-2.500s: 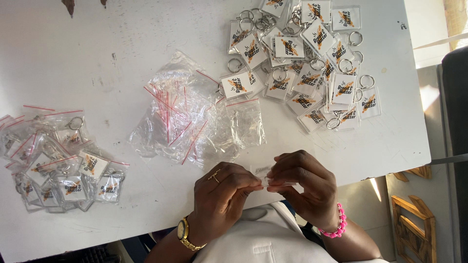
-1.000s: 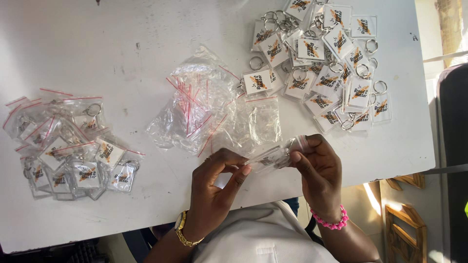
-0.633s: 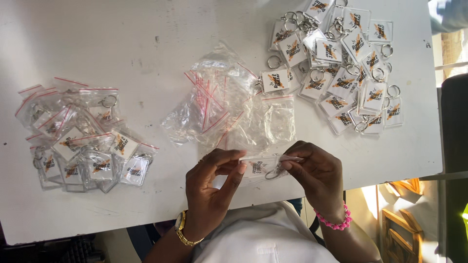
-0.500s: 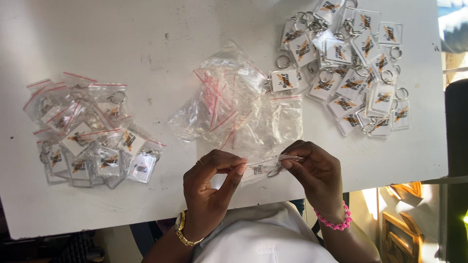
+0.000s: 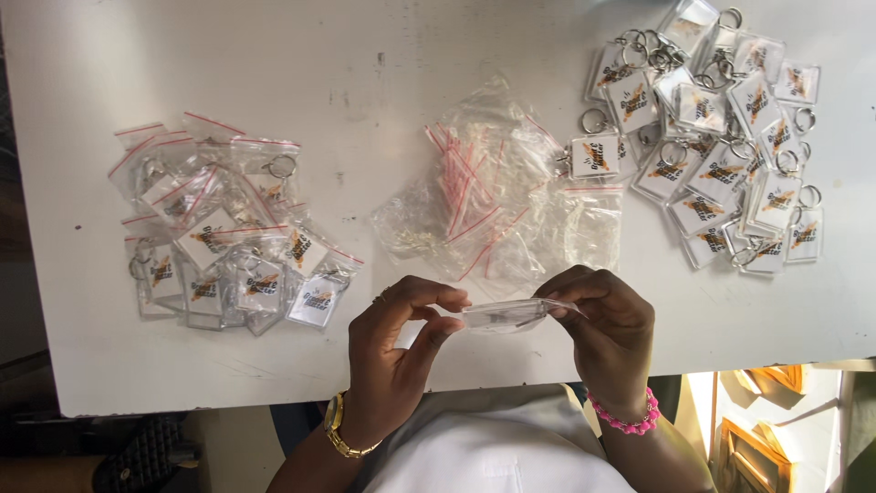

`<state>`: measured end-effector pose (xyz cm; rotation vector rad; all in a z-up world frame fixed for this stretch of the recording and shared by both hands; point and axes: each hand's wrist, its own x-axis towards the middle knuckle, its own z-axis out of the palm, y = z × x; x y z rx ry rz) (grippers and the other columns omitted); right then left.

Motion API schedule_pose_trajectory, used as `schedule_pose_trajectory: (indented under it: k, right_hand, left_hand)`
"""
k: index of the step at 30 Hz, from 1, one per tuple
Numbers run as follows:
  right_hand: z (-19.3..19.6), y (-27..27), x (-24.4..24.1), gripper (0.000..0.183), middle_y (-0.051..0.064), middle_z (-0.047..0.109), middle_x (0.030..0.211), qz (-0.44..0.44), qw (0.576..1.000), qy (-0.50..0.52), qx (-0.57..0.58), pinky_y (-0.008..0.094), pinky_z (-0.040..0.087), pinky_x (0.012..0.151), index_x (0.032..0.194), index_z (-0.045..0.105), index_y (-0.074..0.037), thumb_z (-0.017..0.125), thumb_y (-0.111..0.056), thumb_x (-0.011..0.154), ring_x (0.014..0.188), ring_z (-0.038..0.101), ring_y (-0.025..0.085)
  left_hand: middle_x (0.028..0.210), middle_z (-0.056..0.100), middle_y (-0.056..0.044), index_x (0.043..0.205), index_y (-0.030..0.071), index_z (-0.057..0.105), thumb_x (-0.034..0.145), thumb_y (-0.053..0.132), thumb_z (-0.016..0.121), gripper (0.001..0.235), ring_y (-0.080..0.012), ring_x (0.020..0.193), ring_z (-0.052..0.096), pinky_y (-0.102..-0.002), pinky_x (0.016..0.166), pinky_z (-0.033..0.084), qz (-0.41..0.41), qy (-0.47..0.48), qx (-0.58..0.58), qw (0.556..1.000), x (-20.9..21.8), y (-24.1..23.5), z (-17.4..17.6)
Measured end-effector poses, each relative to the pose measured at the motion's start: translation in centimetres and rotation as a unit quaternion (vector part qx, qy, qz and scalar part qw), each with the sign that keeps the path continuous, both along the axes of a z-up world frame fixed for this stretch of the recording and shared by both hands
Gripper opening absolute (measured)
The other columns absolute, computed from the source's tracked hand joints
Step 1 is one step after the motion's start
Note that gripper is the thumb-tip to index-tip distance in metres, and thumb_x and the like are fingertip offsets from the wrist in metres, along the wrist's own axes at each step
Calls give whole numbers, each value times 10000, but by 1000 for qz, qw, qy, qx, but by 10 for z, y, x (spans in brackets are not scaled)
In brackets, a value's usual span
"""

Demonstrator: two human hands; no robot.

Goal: The person repeatedly picks up square keychains and places them into small clear plastic bags. They seal each bag and set it aside on the table. The person handles the keychains and bags by hand throughout the clip.

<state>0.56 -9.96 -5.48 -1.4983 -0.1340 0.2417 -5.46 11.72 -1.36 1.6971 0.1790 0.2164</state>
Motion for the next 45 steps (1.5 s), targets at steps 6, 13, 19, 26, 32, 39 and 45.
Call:
schedule_pose_trajectory:
  k: [6, 13, 19, 26, 32, 39, 45]
  right_hand:
    - [5, 24, -2, 50, 186, 716, 881, 35, 999, -8, 14, 302, 571, 760, 909, 662, -7, 690, 31, 893, 850, 708, 250]
    - [29, 56, 3, 35, 174, 754, 966, 123, 991, -45, -21, 306, 601, 779, 936, 682, -20, 661, 8, 929, 904, 715, 246]
    - [31, 69, 11, 77, 103, 766, 977, 213, 960, -112, -146, 256, 672, 816, 963, 749, -36, 713, -11, 900, 885, 753, 188]
    - [31, 80, 7, 119, 61, 792, 934, 284, 936, -136, -158, 275, 620, 787, 962, 742, -61, 693, -165, 931, 852, 781, 188]
    - [12, 78, -9, 94, 114, 780, 908, 200, 974, -38, -95, 284, 623, 700, 937, 713, -4, 730, -87, 897, 774, 745, 193]
    - [5, 95, -16, 146, 163, 741, 948, 147, 988, 30, -46, 314, 641, 740, 982, 685, 57, 736, -42, 887, 840, 724, 226]
    - [27, 127, -18, 84, 216, 758, 967, 194, 980, -3, -37, 370, 720, 797, 1010, 640, 52, 649, 26, 930, 826, 805, 301]
  left_hand:
    - [898, 736, -27, 945, 85, 690, 1006, 115, 614, 101, -181, 765, 665, -277, 681, 536, 16, -59, 110, 992, -3, 18, -4]
    - [794, 671, -36, 881, 51, 632, 962, 19, 615, 89, -209, 696, 632, -305, 657, 503, 35, -86, 147, 985, -17, 40, -7]
    - [829, 633, -21, 906, 70, 624, 968, -12, 628, 102, -219, 728, 592, -329, 611, 471, 29, -107, 302, 947, -32, 55, -13]
    - [829, 606, -83, 903, 58, 525, 1038, 101, 403, 187, -257, 761, 604, -359, 693, 475, 30, -122, 144, 982, -37, 68, -9]
    - [1014, 625, -92, 1130, 59, 546, 1017, 356, 559, 318, -183, 902, 651, -300, 816, 554, 68, -16, -76, 995, -49, 71, -26]
    - [931, 749, -51, 976, 73, 717, 916, 133, 742, 89, -128, 796, 750, -233, 758, 661, 112, 25, -17, 993, -59, 87, -18]
    - [875, 749, -69, 966, 51, 734, 897, 101, 754, 88, -121, 718, 730, -226, 706, 641, 206, 3, 13, 978, -74, 117, -20]
